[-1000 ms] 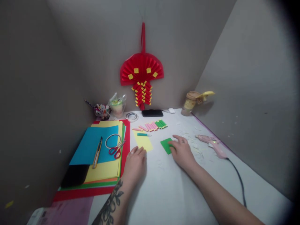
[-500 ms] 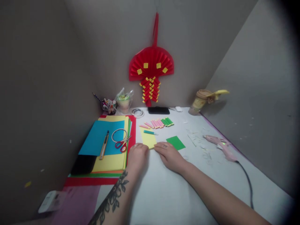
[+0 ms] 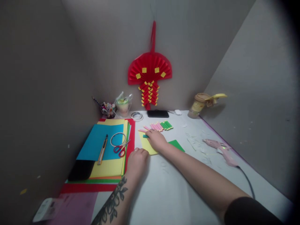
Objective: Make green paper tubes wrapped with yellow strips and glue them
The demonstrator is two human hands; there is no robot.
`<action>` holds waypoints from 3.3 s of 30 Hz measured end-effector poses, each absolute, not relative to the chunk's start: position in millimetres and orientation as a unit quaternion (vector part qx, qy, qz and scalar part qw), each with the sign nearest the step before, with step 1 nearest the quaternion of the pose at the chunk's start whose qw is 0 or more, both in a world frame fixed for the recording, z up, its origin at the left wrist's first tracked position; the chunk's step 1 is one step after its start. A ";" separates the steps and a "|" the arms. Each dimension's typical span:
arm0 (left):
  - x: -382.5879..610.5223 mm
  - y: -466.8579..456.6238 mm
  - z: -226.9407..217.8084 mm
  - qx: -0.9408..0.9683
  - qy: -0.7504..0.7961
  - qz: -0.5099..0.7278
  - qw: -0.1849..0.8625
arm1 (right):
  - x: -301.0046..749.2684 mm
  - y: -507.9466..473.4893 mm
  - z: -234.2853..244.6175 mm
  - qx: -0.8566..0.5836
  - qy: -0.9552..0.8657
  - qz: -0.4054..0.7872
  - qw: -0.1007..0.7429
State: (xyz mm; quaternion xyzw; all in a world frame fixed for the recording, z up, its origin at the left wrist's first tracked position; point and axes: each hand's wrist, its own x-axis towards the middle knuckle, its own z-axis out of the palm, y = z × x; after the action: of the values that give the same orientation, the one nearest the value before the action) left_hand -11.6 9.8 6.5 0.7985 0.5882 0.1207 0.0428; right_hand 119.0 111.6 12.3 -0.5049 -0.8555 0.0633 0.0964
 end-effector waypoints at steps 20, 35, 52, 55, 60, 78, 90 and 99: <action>-19.5 8.2 4.7 0.782 0.607 0.115 0.085 | 133.8 105.7 30.1 -0.535 -0.826 0.069 0.164; -16.1 2.3 12.9 0.811 0.551 0.153 0.120 | 169.5 35.7 -7.9 -0.414 -0.872 0.153 0.213; -5.8 7.5 8.1 0.772 0.591 0.193 0.134 | 173.9 42.0 -10.8 -0.428 -0.852 0.177 0.246; -5.2 8.1 9.2 0.771 0.592 0.189 0.140 | 175.0 43.1 -10.3 -0.426 -0.849 0.188 0.251; -4.2 9.2 7.8 0.764 0.602 0.184 0.141 | 173.4 44.2 -9.3 -0.440 -0.845 0.185 0.240; 3.6 13.3 10.2 0.732 0.656 0.135 0.125 | 163.9 48.7 -9.0 -0.490 -0.858 0.091 0.127; 2.8 15.4 9.7 0.723 0.665 0.135 0.131 | 159.2 47.4 -7.0 -0.508 -0.852 0.077 0.101; 1.1 14.8 11.9 0.714 0.672 0.140 0.137 | 161.2 44.3 -5.7 -0.528 -0.836 0.088 0.119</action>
State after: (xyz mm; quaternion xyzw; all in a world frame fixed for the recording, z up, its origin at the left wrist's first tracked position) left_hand 1.1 14.8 11.9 0.7137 0.6723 0.1402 0.1373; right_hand 161.2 44.3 -5.7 -0.5284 -0.8359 0.0880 0.1193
